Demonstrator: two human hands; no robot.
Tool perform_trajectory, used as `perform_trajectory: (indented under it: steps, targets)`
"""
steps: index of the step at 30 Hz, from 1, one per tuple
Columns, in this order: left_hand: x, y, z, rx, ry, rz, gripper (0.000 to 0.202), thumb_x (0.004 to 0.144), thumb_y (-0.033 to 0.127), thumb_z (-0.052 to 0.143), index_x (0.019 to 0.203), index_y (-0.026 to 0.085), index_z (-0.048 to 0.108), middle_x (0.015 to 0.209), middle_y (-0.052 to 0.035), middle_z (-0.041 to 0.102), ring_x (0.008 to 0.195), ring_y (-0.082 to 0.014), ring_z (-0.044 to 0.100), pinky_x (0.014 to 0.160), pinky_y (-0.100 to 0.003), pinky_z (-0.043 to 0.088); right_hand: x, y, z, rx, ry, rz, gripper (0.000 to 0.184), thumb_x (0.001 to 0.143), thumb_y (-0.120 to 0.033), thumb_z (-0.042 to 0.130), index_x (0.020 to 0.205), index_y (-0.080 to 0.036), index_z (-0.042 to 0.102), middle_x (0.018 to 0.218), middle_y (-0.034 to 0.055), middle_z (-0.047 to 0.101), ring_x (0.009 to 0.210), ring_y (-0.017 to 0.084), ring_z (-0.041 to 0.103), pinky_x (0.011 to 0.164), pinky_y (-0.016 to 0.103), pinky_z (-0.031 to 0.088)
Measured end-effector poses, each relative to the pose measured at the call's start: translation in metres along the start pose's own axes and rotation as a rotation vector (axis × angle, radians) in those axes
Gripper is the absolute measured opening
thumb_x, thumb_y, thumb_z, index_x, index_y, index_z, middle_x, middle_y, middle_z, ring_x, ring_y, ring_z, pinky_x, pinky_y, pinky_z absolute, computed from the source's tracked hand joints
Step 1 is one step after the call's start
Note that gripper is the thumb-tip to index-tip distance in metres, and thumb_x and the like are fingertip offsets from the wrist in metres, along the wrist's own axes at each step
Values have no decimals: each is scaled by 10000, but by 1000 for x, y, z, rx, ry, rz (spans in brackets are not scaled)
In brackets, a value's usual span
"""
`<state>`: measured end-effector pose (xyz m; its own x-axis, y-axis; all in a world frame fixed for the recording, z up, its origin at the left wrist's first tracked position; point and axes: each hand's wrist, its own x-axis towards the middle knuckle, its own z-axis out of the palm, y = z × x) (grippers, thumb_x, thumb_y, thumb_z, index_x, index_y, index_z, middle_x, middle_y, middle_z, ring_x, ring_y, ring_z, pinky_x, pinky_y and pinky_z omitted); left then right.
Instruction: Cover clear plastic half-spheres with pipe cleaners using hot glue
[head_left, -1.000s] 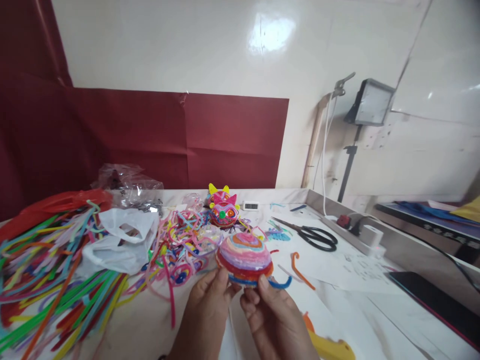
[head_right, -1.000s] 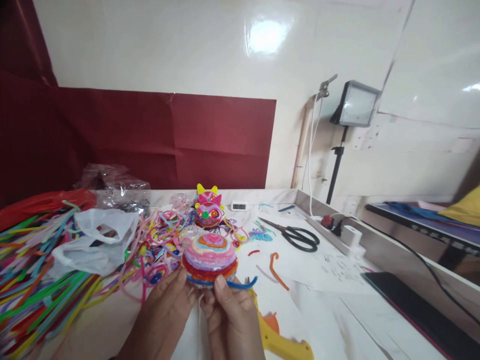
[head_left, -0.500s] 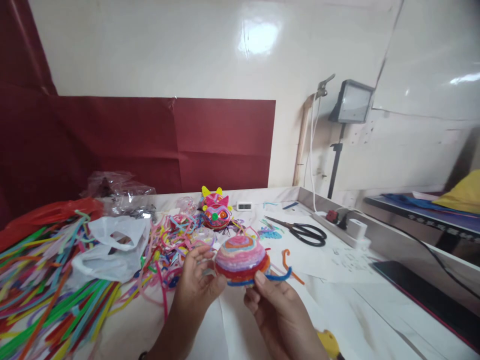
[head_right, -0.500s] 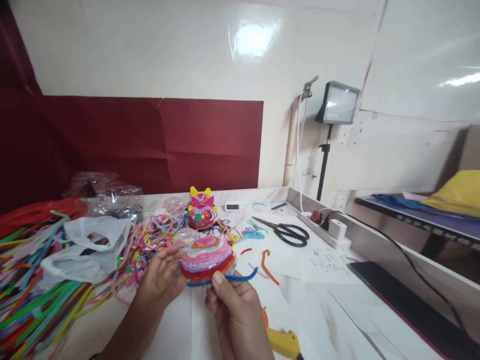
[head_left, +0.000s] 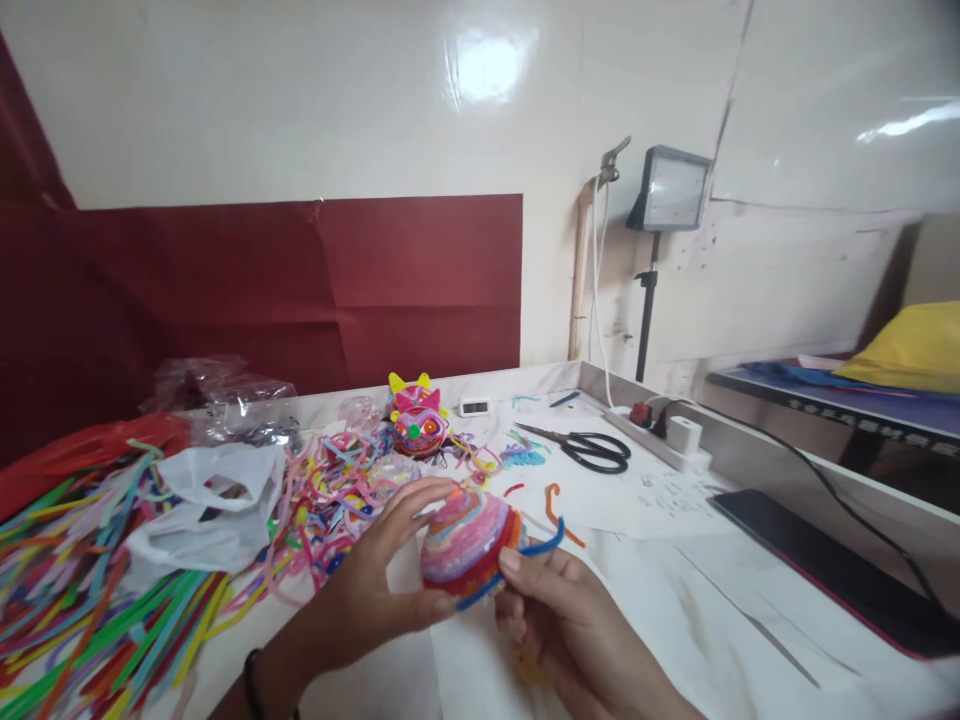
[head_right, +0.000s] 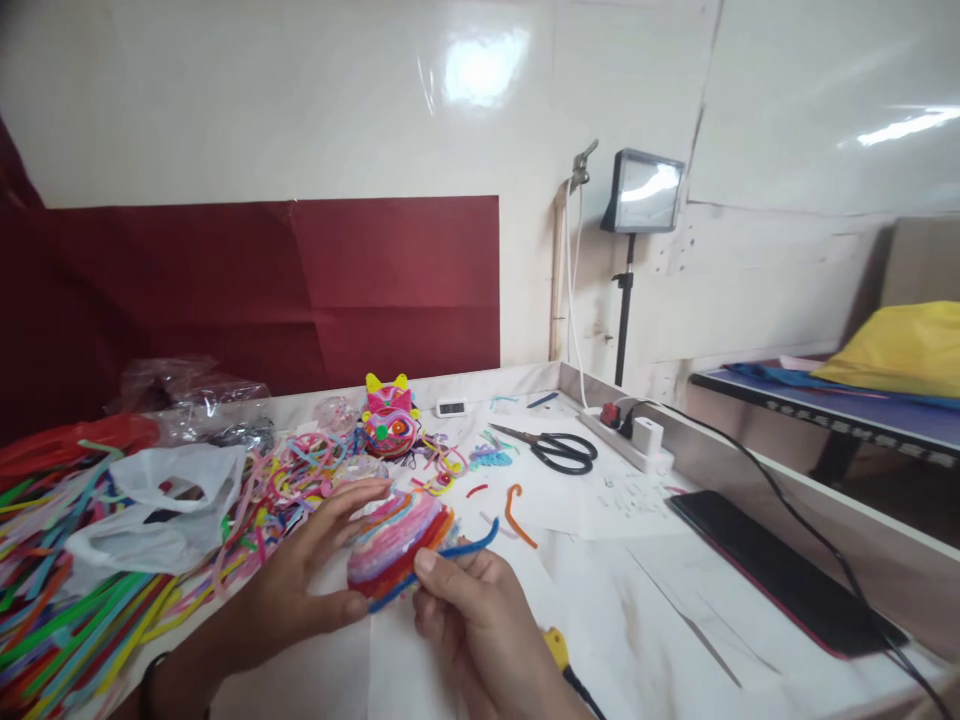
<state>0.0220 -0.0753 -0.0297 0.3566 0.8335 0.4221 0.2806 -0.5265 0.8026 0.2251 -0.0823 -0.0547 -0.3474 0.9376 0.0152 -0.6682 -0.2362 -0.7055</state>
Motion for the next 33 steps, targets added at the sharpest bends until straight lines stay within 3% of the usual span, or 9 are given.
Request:
perform_trajectory:
  steps: [2, 5, 10, 16, 22, 29, 33]
  targets:
    - [2, 8, -3, 163, -74, 61, 665, 735, 278, 797, 1349, 347, 551, 1498, -96, 449, 1414, -368, 335, 1147, -526, 280, -3, -3, -1, -31, -14, 25, 396, 626, -369, 876, 449, -105, 639, 443, -2, 547, 432, 43, 435, 459, 174, 301]
    - [3, 16, -7, 262, -176, 131, 649, 754, 261, 777, 1349, 376, 547, 1526, -94, 422, 1416, -389, 329, 1126, -571, 285, -5, -5, -2, -93, -42, 68, 403, 652, -384, 855, 449, -111, 638, 439, -1, 546, 426, 45, 429, 451, 183, 272]
    - [-2, 18, -4, 276, -293, 171, 632, 782, 220, 739, 1343, 425, 531, 1557, -73, 377, 1418, -368, 339, 1099, -536, 346, -3, 0, -3, -108, -95, 67, 426, 625, -421, 851, 415, -135, 615, 375, -12, 518, 365, 45, 387, 410, 207, 177]
    - [-8, 6, 6, 188, -226, 159, 603, 756, 228, 750, 1304, 411, 574, 1501, -86, 453, 1372, -386, 407, 1087, -527, 354, 1, 5, -6, -143, -81, 80, 430, 611, -441, 859, 421, -137, 621, 364, -13, 528, 341, 36, 369, 396, 210, 160]
    - [-17, -9, 8, 197, -206, 133, 653, 749, 229, 740, 1331, 430, 523, 1518, -64, 417, 1373, -384, 397, 1097, -514, 342, 5, 9, -7, -168, -32, 115, 435, 570, -466, 883, 456, -134, 625, 372, -11, 558, 321, 21, 382, 388, 182, 194]
    - [-22, -18, 6, 225, -204, 188, 751, 734, 139, 736, 1337, 476, 443, 1528, -17, 376, 1386, -339, 375, 1121, -471, 325, 7, 2, -4, -210, -62, 163, 471, 679, -516, 809, 492, -122, 629, 431, 29, 634, 317, 27, 440, 367, 159, 235]
    - [-22, -16, 7, 248, -219, 222, 762, 732, 88, 717, 1330, 475, 443, 1529, -22, 359, 1373, -337, 395, 1104, -450, 361, 8, -6, -3, -310, -105, 208, 489, 728, -556, 757, 564, -105, 665, 454, 36, 643, 346, 33, 479, 395, 145, 320]
